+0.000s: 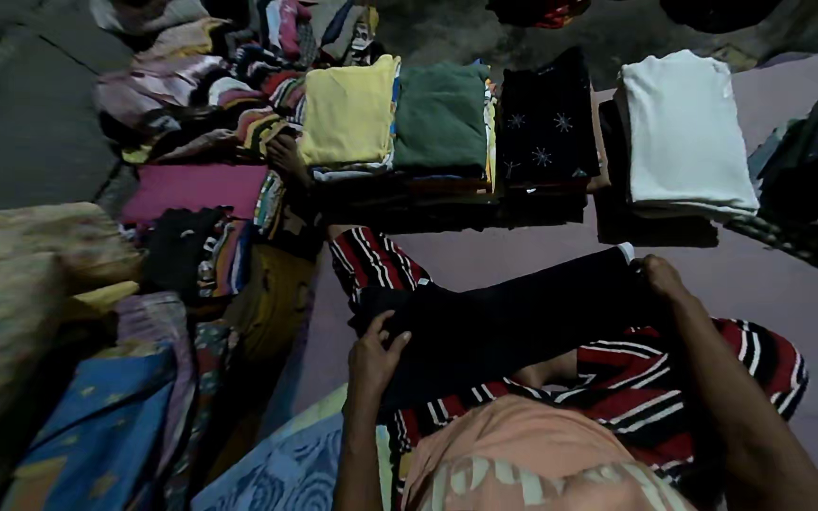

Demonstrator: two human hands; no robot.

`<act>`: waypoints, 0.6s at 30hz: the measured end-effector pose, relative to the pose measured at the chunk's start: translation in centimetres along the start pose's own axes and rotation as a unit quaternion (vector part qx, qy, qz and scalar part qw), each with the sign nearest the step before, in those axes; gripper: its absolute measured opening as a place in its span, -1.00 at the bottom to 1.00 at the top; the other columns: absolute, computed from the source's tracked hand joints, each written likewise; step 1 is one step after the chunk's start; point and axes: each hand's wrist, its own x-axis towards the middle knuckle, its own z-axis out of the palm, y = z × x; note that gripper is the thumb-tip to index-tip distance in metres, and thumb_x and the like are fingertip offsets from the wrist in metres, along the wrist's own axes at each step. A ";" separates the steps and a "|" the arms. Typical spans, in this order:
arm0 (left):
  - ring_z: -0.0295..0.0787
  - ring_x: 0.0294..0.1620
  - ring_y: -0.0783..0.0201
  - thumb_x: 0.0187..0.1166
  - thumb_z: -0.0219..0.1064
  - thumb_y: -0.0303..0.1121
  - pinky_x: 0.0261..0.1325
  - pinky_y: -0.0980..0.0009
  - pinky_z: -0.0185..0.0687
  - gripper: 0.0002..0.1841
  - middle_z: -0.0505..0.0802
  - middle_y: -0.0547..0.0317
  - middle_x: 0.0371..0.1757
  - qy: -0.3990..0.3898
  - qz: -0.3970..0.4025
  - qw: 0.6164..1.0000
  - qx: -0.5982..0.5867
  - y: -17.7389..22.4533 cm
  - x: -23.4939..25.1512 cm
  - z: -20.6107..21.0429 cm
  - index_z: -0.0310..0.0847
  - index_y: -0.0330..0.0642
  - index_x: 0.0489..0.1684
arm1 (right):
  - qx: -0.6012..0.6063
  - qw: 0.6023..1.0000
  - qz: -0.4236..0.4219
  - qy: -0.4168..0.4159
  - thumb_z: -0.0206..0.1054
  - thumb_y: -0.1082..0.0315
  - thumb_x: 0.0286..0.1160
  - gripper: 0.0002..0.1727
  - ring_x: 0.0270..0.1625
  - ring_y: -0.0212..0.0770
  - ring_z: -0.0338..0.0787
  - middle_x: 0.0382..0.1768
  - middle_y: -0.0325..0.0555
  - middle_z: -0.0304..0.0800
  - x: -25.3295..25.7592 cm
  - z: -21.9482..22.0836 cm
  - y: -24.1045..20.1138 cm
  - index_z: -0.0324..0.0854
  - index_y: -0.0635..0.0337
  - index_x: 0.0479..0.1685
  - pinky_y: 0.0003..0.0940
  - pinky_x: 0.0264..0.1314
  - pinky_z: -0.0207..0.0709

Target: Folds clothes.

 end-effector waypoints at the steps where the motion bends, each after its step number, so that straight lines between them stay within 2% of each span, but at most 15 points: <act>1: 0.83 0.06 -0.21 0.55 0.48 -0.33 0.23 -0.21 0.61 -0.45 0.86 -0.27 0.10 0.015 0.010 1.000 0.012 0.4 0.0 0.3 0.54 -0.24 0.54 | 0.004 1.000 -0.002 0.006 0.32 0.48 0.58 -0.70 0.46 0.46 0.59 0.35 0.52 0.61 -0.1 0.1 0.1 0.70 0.41 0.22 0.37 0.46 0.43; 3: 0.83 0.14 -0.20 0.57 0.44 -0.41 0.30 -0.17 0.61 -0.47 0.84 -0.28 0.19 0.039 0.040 0.998 0.012 0.8 0.1 0.8 0.53 -0.24 0.56 | 0.018 1.000 -0.009 0.021 0.33 0.46 0.59 -0.69 0.46 0.44 0.60 0.35 0.50 0.62 -0.6 0.2 0.3 0.70 0.39 0.23 0.37 0.47 0.42; 5: 0.83 0.19 -0.18 0.56 0.40 -0.50 0.32 -0.14 0.61 -0.48 0.85 -0.26 0.19 0.051 0.065 0.997 -0.004 0.9 0.3 0.9 0.52 -0.27 0.56 | 0.029 0.999 -0.011 0.026 0.34 0.49 0.56 -0.68 0.46 0.45 0.59 0.35 0.50 0.61 -1.3 0.2 0.2 0.69 0.40 0.24 0.38 0.47 0.41; 8: 0.77 0.32 -0.12 0.53 0.29 -0.61 0.43 -0.04 0.58 -0.53 0.81 -0.21 0.31 0.007 0.073 0.997 0.002 1.0 0.7 0.6 0.60 -0.29 0.47 | 0.028 1.000 -0.007 0.008 0.38 0.46 0.53 -0.67 0.43 0.44 0.61 0.32 0.49 0.64 -1.6 0.3 0.3 0.70 0.38 0.23 0.38 0.45 0.42; 10: 0.76 0.28 -0.11 0.50 0.34 -0.54 0.40 -0.07 0.56 -0.61 0.83 -0.21 0.25 -0.019 0.066 0.997 0.021 1.1 1.0 0.6 0.70 -0.28 0.32 | 0.025 1.000 -0.007 -0.005 0.42 0.41 0.52 -0.66 0.41 0.42 0.64 0.28 0.48 0.68 -1.3 0.4 0.6 0.71 0.37 0.21 0.39 0.43 0.44; 12: 0.77 0.26 -0.12 0.56 0.46 -0.27 0.41 -0.11 0.55 -0.61 0.84 -0.21 0.20 -0.026 0.039 0.998 0.032 1.6 1.3 0.6 0.71 -0.28 0.28 | 0.034 0.999 -0.002 -0.003 0.46 0.37 0.48 -0.65 0.39 0.43 0.65 0.25 0.47 0.69 -1.1 0.5 0.6 0.72 0.36 0.19 0.42 0.40 0.45; 14: 0.74 0.33 -0.19 0.57 0.48 -0.08 0.46 -0.17 0.51 -0.47 0.82 -0.26 0.26 -0.026 0.006 0.998 0.059 2.4 1.4 0.8 0.65 -0.27 0.38 | 0.043 0.999 0.000 -0.007 0.48 0.34 0.49 -0.61 0.39 0.47 0.63 0.26 0.52 0.68 -0.9 0.5 0.5 0.70 0.39 0.22 0.47 0.40 0.42; 15: 0.74 0.34 -0.23 0.57 0.48 -0.08 0.46 -0.20 0.50 -0.43 0.81 -0.28 0.28 -0.020 0.000 0.997 0.077 2.7 1.6 1.1 0.61 -0.26 0.45 | 0.049 0.999 -0.001 -0.012 0.48 0.32 0.51 -0.58 0.41 0.49 0.62 0.27 0.53 0.67 -0.9 0.4 0.5 0.68 0.41 0.25 0.49 0.41 0.41; 18: 0.74 0.32 -0.31 0.58 0.47 -0.26 0.43 -0.27 0.51 -0.36 0.79 -0.32 0.31 -0.017 0.006 0.991 0.132 3.5 1.9 1.9 0.43 -0.20 0.67 | 0.073 0.997 0.007 -0.017 0.49 0.13 0.55 -0.47 0.44 0.50 0.59 0.31 0.54 0.64 -1.2 0.2 0.4 0.66 0.45 0.25 0.48 0.46 0.36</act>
